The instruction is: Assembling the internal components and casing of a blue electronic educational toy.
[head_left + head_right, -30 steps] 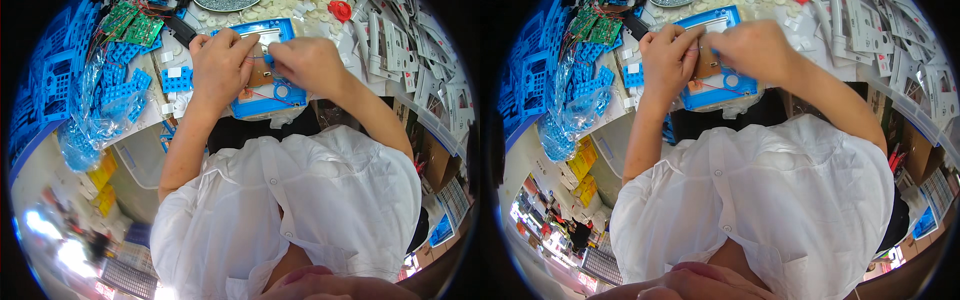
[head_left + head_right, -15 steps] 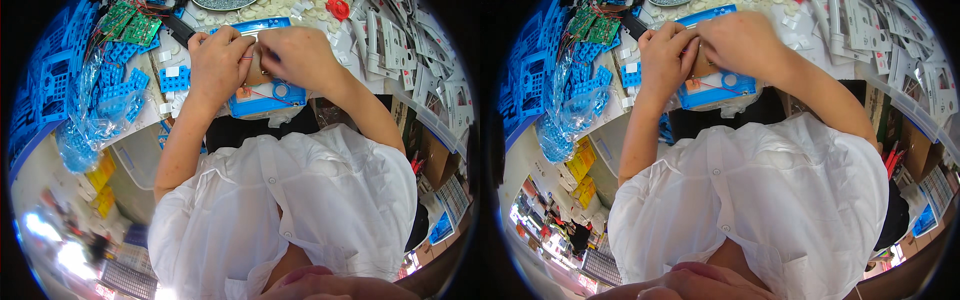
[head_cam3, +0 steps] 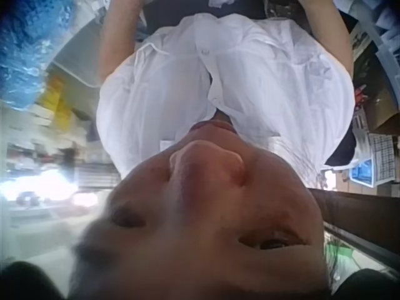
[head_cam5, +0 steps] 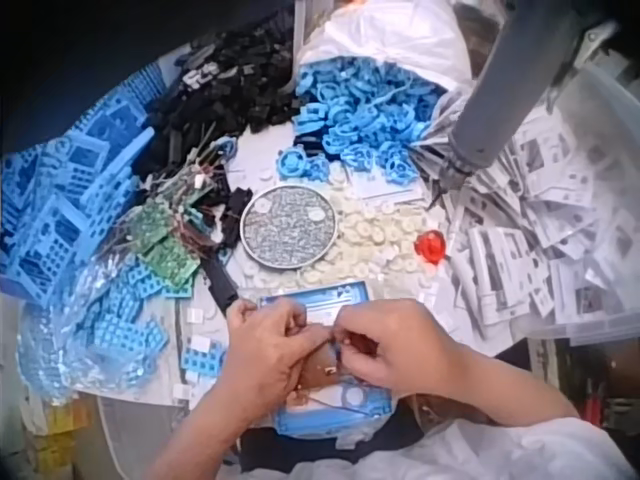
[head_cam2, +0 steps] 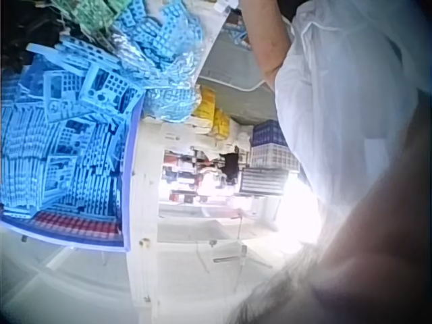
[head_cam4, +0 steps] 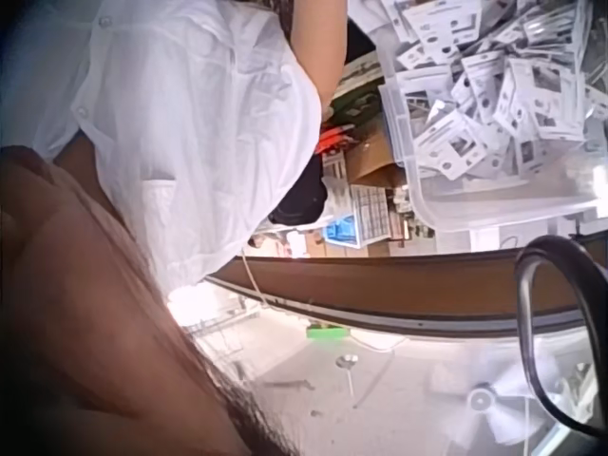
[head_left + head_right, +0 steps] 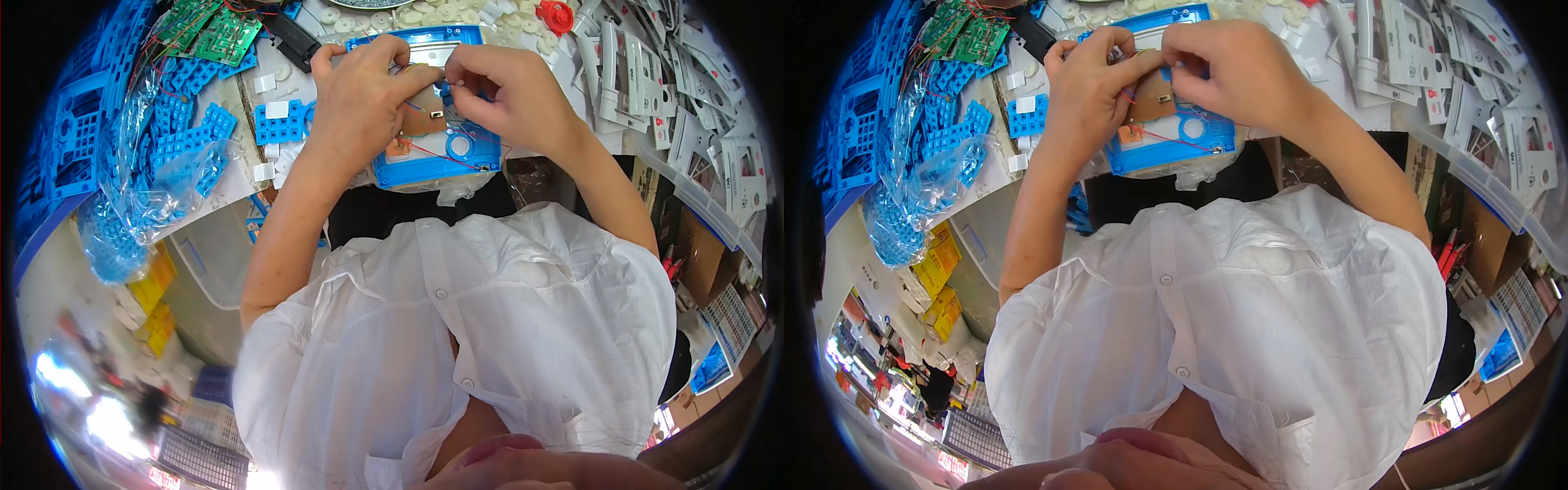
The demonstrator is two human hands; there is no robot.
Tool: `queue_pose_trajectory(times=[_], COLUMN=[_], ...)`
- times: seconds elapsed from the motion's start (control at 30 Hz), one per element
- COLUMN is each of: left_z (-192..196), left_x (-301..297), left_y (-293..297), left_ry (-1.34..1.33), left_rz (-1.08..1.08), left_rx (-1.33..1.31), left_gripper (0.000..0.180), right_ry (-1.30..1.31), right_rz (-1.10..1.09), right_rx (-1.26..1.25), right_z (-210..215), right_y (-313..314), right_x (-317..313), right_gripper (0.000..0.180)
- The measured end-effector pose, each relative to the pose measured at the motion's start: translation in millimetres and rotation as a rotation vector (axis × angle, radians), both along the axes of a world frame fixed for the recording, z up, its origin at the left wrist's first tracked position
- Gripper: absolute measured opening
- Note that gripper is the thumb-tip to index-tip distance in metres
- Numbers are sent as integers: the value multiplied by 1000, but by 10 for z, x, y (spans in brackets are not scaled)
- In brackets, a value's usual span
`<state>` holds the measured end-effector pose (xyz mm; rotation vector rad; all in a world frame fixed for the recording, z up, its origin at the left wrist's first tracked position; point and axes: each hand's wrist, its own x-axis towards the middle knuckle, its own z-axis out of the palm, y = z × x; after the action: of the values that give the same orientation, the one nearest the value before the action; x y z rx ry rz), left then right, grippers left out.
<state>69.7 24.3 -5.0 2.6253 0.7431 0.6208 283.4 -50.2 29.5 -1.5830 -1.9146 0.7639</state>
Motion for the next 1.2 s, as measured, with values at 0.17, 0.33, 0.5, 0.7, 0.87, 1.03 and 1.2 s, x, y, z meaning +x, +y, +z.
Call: queue_pose_trajectory(times=[0.17, 0.33, 0.5, 0.7, 0.87, 1.03, 1.2], left_z=[1, -30, 39, -18, -64, -172, -195], left_x=[-11, 2, 24, 44, 19, -6, 102], left_y=[-13, -8, -36, -26, -13, 67, 139], left_ry=[7, 3, 20, 20, -237, -261, -224], left_rz=[5, 18, 17, 14, 96, 294, 427], left_rx=[-10, 2, -14, 50, -37, 104, 99], left_gripper=[37, 36, 31, 22, 12, 16, 18], right_ry=[157, -269, -668, -606, -349, -295, -337], right_rz=[44, 105, 188, 247, 200, 254, 324], right_rx=[-250, 172, 146, 57, 137, 56, 228], right_z=[175, 187, 232, 250, 151, 303, 151], right_y=[28, -12, 11, 63, 36, 80, 180], right_x=[123, -26, -64, -188, -47, 8, 4], right_gripper=[14, 18, 16, 7, 11, 11, 11])
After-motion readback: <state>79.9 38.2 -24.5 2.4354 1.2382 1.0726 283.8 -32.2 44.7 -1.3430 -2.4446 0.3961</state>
